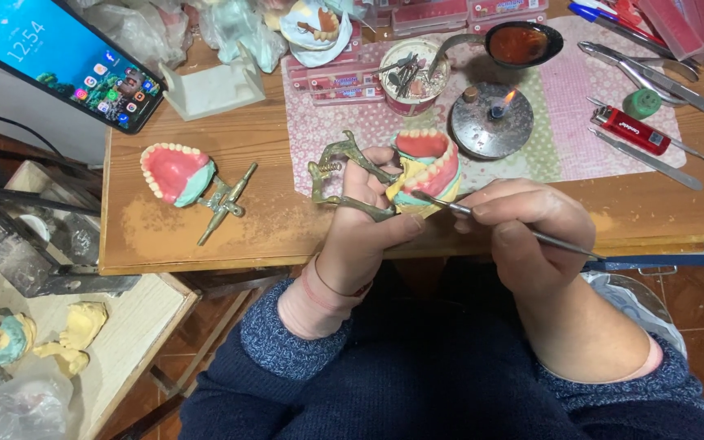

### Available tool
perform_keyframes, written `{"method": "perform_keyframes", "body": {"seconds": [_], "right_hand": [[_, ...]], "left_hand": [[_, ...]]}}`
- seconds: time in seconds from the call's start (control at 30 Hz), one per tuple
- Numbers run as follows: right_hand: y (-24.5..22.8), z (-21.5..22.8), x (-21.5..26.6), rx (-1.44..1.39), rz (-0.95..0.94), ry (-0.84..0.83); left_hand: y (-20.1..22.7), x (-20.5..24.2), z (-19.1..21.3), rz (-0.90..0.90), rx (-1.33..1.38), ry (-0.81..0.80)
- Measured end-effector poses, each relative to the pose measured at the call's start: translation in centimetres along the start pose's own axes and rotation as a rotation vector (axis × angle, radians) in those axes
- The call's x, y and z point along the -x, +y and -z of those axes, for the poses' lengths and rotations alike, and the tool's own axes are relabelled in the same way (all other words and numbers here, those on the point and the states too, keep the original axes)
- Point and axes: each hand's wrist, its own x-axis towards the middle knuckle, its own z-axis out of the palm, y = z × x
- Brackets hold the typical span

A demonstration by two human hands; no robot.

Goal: The person holds a dental mold in a metal clamp and uses a metal tool to scrape and shape the yellow and pink material. They then use a small bottle to apply liquid to the mold and continue shaping it with the tool.

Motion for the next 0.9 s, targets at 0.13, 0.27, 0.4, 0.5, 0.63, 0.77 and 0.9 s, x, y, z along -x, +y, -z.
{"method": "perform_keyframes", "body": {"seconds": [0.13, 0.27, 0.4, 0.5, 0.63, 0.77, 0.9], "right_hand": [[-0.07, -0.34, -0.06, -0.032, 0.005, 0.044], [-0.54, -0.50, -0.43, 0.012, 0.017, 0.002], [-0.65, -0.60, -0.51, 0.062, 0.031, -0.009], [-0.89, -0.47, -0.62, 0.142, 0.041, -0.028], [-0.38, -0.61, -0.20, 0.014, 0.043, 0.066], [-0.56, -0.41, -0.25, 0.062, 0.036, 0.014], [-0.32, -0.31, 0.05, -0.019, 0.006, 0.055]], "left_hand": [[0.12, -0.02, -0.07, 0.003, -0.006, -0.004], [0.36, -0.04, -0.26, 0.015, -0.020, 0.013], [0.60, 0.03, -0.30, 0.022, -0.024, 0.006], [0.32, -0.04, -0.21, 0.014, -0.024, 0.009], [0.10, -0.02, 0.08, 0.000, -0.061, 0.013], [0.01, -0.02, 0.01, 0.007, -0.036, 0.011], [-0.05, -0.08, 0.03, -0.016, -0.057, 0.014]]}}
